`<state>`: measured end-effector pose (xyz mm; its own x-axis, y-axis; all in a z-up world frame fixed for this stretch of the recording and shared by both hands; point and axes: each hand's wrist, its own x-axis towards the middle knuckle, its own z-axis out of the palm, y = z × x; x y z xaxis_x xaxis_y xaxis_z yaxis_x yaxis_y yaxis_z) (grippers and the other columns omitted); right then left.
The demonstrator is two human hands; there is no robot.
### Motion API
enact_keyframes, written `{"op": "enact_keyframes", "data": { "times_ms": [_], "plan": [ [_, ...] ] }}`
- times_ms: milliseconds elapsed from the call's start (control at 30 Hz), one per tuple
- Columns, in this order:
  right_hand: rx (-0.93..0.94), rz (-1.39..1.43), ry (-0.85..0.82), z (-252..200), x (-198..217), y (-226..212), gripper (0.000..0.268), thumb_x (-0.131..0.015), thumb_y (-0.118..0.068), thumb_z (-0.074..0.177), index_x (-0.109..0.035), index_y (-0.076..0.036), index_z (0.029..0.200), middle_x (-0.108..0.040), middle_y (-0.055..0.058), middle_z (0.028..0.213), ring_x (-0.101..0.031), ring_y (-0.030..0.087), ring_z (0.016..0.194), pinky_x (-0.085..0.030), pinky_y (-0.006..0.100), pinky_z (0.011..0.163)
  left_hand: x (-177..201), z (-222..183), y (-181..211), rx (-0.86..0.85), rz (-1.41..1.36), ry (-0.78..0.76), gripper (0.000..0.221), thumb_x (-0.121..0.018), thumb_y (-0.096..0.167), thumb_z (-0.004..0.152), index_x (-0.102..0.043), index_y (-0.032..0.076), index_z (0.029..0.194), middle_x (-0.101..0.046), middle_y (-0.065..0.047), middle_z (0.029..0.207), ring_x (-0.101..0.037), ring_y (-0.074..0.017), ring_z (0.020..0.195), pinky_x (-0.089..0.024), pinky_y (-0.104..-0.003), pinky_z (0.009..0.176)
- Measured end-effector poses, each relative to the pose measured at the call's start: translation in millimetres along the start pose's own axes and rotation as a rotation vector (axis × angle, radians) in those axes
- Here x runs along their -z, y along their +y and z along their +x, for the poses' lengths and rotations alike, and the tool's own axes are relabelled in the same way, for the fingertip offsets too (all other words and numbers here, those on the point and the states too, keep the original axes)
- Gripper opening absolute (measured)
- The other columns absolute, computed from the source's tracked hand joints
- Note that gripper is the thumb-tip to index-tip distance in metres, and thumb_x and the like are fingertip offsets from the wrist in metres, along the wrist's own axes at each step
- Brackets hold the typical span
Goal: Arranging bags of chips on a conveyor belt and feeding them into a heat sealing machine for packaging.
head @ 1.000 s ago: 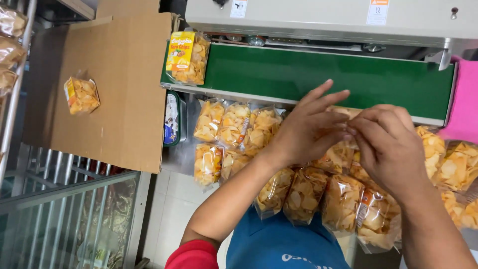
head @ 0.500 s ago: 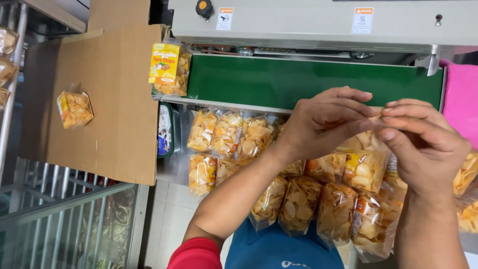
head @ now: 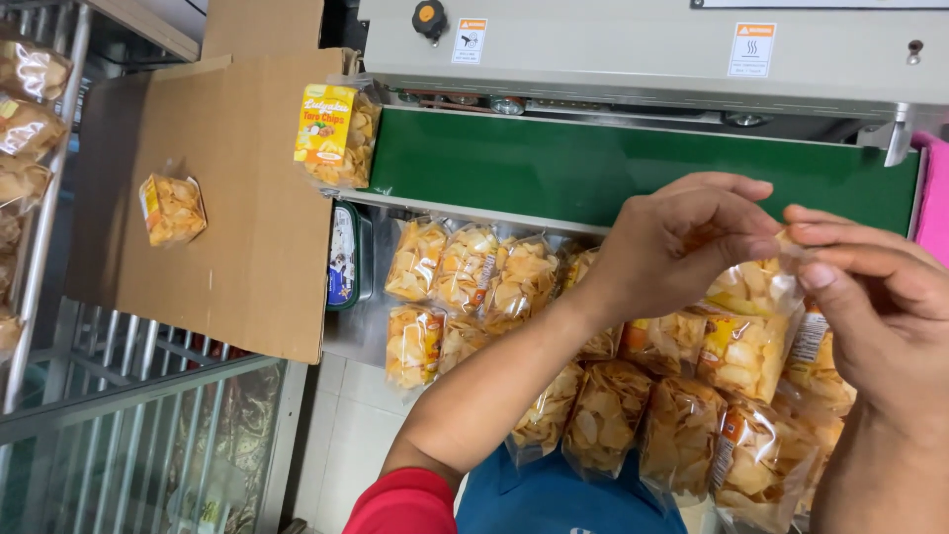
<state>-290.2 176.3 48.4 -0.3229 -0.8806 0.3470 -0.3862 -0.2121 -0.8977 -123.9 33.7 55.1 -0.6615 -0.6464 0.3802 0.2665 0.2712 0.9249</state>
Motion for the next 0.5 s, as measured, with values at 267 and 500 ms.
{"op": "enact_keyframes", "data": {
  "times_ms": [267, 500],
  "plan": [
    [0.071, -0.075, 0.049, 4.4, -4.8, -0.4, 0.002, -0.055, 0.007, 0.121, -0.056, 0.006, 0.122, -0.060, 0.025, 0.135, -0.061, 0.047, 0.152, -0.051, 0.056, 0.145, 3.6, 8.0, 7.2, -0.035, 0.044, -0.009, 0.009, -0.070, 0.023, 0.099, -0.069, 0.014, 0.098, -0.073, -0.001, 0.118, -0.066, -0.0254, 0.133, -0.060, -0.039, 0.116],
    [0.117, -0.131, 0.056, -2.3, -9.6, 0.2, 0.003, -0.050, 0.012, 0.123, -0.050, 0.010, 0.124, -0.055, 0.030, 0.135, -0.059, 0.051, 0.150, -0.049, 0.060, 0.142, 7.5, 7.4, 5.0, -0.071, 0.166, -0.069, 0.019, -0.062, 0.025, 0.103, -0.065, 0.009, 0.094, -0.070, 0.001, 0.123, -0.061, -0.0302, 0.140, -0.054, -0.045, 0.121]
  ]
}}
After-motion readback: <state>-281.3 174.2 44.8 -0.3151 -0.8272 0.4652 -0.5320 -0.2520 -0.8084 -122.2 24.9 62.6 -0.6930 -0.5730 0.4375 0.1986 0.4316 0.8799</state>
